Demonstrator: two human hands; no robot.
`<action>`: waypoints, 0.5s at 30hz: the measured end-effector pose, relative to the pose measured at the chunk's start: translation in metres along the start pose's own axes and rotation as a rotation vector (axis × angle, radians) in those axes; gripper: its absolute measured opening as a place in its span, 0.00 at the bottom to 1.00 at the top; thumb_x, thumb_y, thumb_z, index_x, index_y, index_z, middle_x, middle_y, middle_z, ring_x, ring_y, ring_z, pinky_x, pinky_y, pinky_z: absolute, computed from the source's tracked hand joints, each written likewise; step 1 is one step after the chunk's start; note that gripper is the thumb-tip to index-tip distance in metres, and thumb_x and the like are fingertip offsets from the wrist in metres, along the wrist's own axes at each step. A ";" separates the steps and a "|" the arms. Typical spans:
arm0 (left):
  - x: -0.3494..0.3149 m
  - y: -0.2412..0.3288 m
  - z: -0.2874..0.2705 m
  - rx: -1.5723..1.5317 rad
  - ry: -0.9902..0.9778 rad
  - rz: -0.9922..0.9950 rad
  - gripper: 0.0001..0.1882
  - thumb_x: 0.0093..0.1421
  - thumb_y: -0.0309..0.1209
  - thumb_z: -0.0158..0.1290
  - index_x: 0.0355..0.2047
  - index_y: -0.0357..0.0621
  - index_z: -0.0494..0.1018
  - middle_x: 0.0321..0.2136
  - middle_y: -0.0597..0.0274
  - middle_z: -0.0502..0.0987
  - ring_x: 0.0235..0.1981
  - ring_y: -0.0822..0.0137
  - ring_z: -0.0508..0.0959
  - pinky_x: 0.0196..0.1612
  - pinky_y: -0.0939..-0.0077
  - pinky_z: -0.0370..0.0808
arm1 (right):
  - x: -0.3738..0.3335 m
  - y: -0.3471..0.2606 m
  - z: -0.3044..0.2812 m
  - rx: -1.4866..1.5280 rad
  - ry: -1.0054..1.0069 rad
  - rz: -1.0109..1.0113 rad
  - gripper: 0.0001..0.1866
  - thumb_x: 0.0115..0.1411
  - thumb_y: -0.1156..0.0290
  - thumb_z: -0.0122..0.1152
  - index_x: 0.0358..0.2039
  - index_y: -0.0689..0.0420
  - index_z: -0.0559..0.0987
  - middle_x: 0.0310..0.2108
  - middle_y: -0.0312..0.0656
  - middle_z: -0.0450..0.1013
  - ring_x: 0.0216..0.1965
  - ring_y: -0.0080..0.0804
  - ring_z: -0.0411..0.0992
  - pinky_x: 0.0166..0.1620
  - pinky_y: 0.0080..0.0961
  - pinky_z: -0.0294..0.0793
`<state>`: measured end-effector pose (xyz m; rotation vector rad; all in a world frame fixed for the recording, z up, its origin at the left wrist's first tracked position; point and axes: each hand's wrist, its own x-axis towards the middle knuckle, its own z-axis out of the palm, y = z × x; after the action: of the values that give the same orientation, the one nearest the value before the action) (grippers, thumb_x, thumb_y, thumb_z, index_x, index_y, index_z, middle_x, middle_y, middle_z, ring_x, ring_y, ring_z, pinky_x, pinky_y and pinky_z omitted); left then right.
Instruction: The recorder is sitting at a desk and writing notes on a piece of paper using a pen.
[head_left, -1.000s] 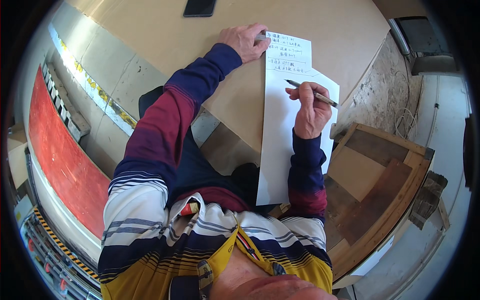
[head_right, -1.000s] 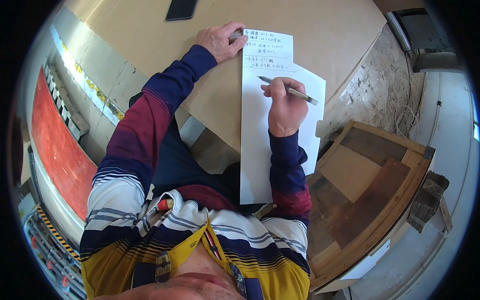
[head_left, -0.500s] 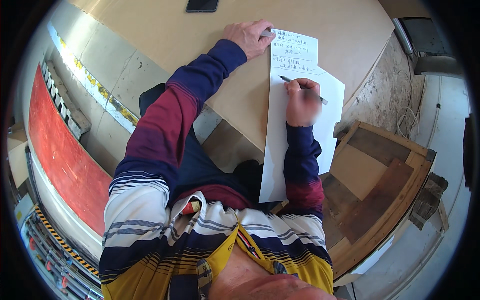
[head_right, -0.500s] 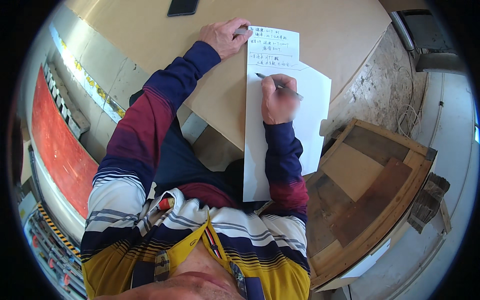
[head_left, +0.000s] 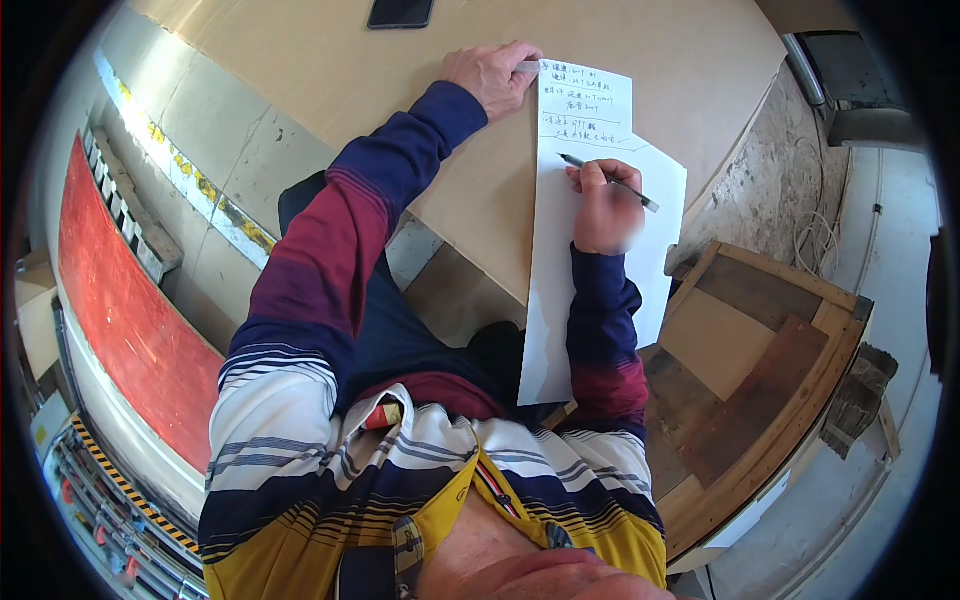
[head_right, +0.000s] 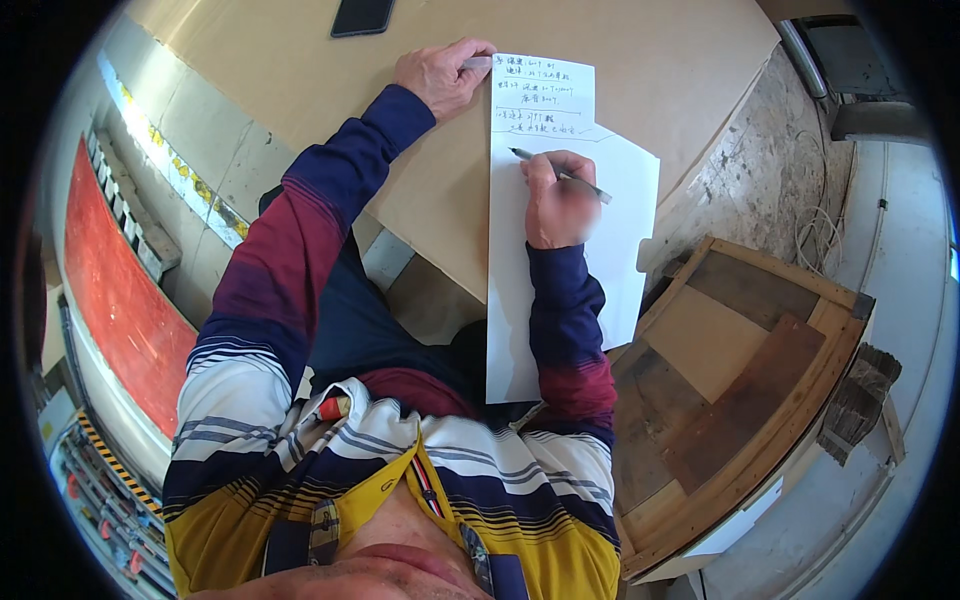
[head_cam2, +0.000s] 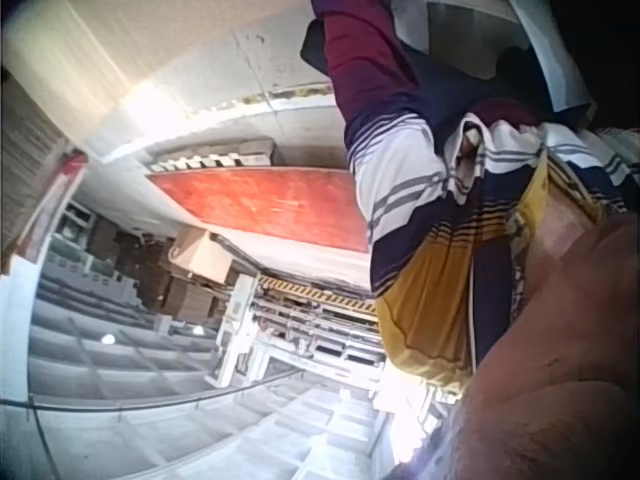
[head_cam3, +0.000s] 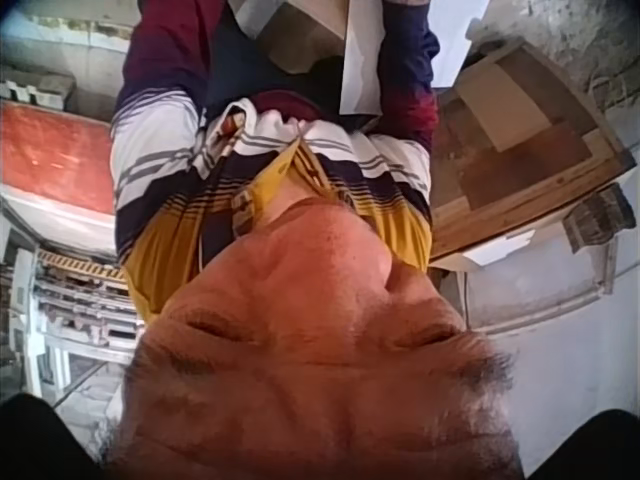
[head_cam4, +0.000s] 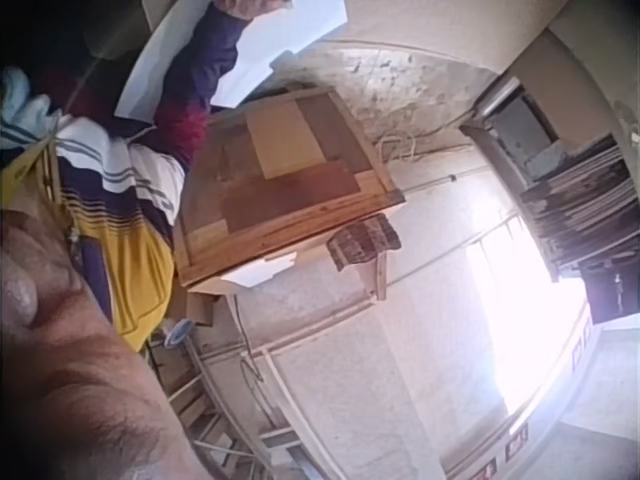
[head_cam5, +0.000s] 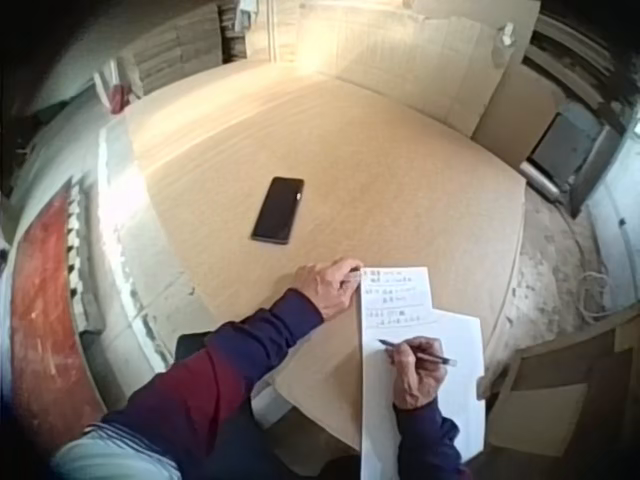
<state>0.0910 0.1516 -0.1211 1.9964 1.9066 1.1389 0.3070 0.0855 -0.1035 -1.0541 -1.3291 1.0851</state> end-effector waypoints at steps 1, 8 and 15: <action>0.000 0.000 -0.001 -0.001 0.000 0.002 0.13 0.59 0.44 0.55 0.39 0.53 0.76 0.28 0.61 0.81 0.29 0.58 0.82 0.31 0.65 0.77 | 0.001 0.002 0.000 0.013 -0.001 -0.001 0.05 0.61 0.75 0.57 0.35 0.62 0.72 0.26 0.42 0.76 0.28 0.25 0.75 0.38 0.21 0.75; -0.004 0.003 -0.013 0.012 -0.146 0.134 0.22 0.56 0.49 0.57 0.46 0.52 0.74 0.32 0.59 0.80 0.32 0.58 0.80 0.35 0.64 0.76 | 0.001 0.000 0.000 0.032 0.012 0.000 0.04 0.61 0.76 0.57 0.34 0.62 0.72 0.25 0.41 0.75 0.28 0.25 0.75 0.37 0.20 0.75; -0.007 -0.001 -0.012 -0.004 -0.103 0.146 0.26 0.52 0.51 0.60 0.47 0.52 0.74 0.31 0.59 0.79 0.31 0.58 0.79 0.34 0.64 0.75 | 0.002 -0.010 -0.004 0.002 -0.010 0.037 0.04 0.60 0.77 0.58 0.35 0.62 0.72 0.25 0.40 0.74 0.24 0.22 0.71 0.32 0.17 0.71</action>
<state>0.0837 0.1407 -0.1169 2.1782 1.7331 1.0481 0.3111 0.0859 -0.0934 -1.0774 -1.3204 1.1201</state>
